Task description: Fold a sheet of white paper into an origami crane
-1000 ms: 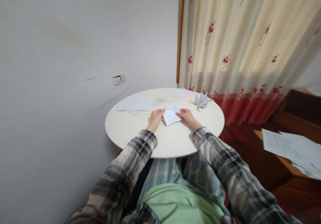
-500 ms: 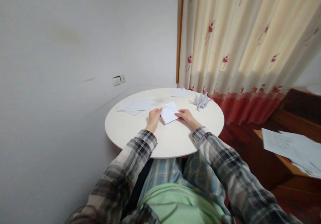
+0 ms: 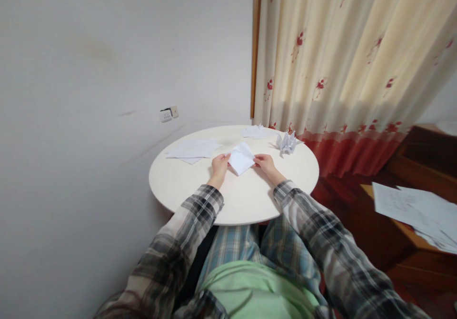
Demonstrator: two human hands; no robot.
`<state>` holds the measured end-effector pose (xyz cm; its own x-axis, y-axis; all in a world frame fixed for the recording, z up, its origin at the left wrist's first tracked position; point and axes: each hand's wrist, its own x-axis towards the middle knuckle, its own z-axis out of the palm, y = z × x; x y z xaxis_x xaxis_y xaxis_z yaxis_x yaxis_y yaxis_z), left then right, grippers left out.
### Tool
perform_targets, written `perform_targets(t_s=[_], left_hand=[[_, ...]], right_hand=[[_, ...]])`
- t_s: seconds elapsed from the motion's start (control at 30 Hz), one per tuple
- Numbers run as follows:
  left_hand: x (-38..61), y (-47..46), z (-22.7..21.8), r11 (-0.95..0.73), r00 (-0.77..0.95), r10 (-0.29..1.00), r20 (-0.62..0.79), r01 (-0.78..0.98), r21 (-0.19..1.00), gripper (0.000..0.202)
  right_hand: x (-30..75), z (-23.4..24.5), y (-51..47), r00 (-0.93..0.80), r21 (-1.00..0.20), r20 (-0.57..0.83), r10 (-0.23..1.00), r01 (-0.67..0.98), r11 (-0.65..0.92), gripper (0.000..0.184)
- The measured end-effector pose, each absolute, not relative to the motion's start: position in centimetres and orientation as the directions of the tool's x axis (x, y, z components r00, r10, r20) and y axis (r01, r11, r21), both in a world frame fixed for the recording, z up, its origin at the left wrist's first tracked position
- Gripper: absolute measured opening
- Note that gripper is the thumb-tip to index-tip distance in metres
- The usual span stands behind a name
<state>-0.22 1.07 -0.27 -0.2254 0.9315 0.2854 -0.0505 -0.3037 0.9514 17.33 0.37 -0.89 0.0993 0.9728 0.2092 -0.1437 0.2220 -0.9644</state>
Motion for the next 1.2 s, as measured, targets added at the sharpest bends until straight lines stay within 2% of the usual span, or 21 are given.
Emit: perform_targets(t_s=[0.2, 0.37, 0.5, 0.67, 0.77, 0.97, 1.2], left_hand=[[-0.4, 0.7, -0.3, -0.272, -0.192, 0.95, 0.247, -0.119, 0.955, 0.025], [-0.4, 0.2, -0.2, -0.197, -0.095, 0.979, 0.18, -0.223, 0.955, 0.022], [-0.2, 0.0, -0.2, -0.157, -0.016, 0.987, 0.157, -0.235, 0.959, 0.024], [0.2, -0.2, -0.2, -0.104, 0.141, 0.981, 0.131, -0.181, 0.978, 0.038], [0.4, -0.3, -0.2, -0.103, 0.2, 0.972, 0.124, -0.111, 0.988, 0.039], [0.4, -0.4, -0.1, -0.12, 0.138, 0.985, 0.103, 0.12, 0.986, 0.019], [0.4, -0.5, 0.0, -0.126, 0.144, 0.984, 0.105, 0.14, 0.982, 0.008]], right_hand=[[17.5, -0.8, 0.2, 0.123, -0.96, 0.242, 0.962, -0.116, 0.256, 0.006], [18.0, -0.9, 0.3, 0.142, -0.96, 0.249, 0.958, -0.095, 0.264, 0.005], [18.2, -0.9, 0.6, 0.188, -0.967, 0.226, 0.956, -0.077, 0.244, 0.006], [18.1, -0.8, 0.7, 0.193, -0.968, 0.216, 0.957, -0.087, 0.236, 0.005], [18.1, -0.7, 0.6, 0.192, -0.962, 0.223, 0.956, -0.115, 0.248, 0.006], [18.2, -0.6, 0.2, 0.139, -0.951, 0.231, 0.963, -0.175, 0.254, 0.011], [17.8, -0.9, 0.1, -0.012, -0.963, 0.236, 0.972, -0.135, 0.232, 0.024]])
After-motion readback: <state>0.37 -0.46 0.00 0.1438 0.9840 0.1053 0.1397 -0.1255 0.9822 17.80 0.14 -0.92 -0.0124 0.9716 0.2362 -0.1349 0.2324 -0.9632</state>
